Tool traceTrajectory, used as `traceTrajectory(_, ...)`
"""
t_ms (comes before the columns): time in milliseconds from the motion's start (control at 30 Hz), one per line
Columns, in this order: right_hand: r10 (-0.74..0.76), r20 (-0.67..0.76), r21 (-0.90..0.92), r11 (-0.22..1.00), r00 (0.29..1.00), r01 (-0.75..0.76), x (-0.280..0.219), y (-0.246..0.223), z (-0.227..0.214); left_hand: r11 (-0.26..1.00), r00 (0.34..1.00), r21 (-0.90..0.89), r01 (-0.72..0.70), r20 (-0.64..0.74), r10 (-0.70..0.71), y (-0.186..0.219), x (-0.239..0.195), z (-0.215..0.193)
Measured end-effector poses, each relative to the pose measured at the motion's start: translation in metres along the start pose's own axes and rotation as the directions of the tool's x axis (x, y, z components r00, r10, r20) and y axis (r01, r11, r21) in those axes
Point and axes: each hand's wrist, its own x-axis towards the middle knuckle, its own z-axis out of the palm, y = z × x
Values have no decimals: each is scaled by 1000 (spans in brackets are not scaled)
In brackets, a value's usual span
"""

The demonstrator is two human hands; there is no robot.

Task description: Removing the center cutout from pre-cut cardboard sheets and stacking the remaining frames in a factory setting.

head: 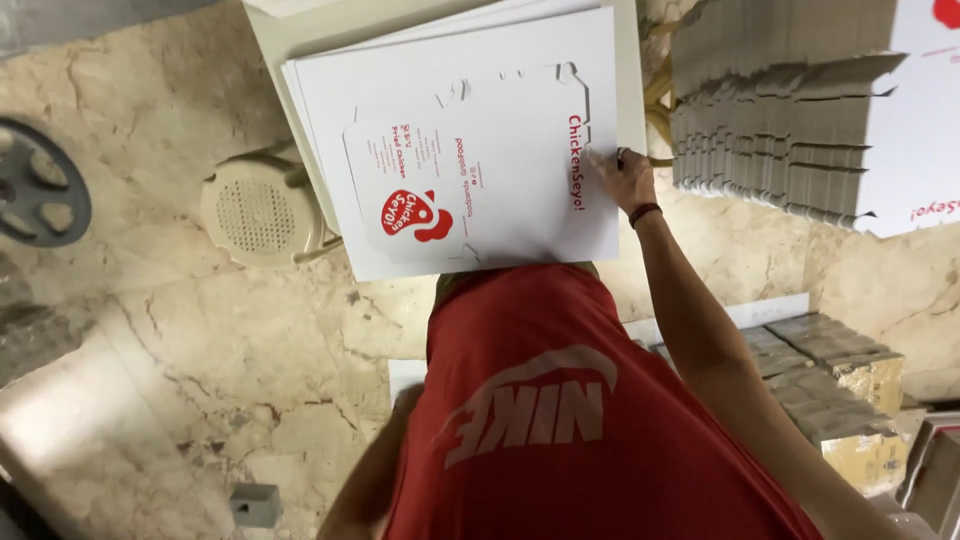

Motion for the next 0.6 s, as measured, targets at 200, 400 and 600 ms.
traceTrajectory(200, 167, 15, 202, 965, 986, -167, 3, 18, 15, 964, 945, -263, -49, -326, -40, 14, -12, -30)
traceTrajectory(400, 213, 184, 189, 950, 959, -247, -9, -28, -30, 827, 808, -528, -192, -563, -172, 48, -24, -26)
traceTrajectory(600, 158, 606, 372, 810, 780, -453, -15, -100, -99, 608, 574, -685, -400, -705, -417, 92, -36, -59)
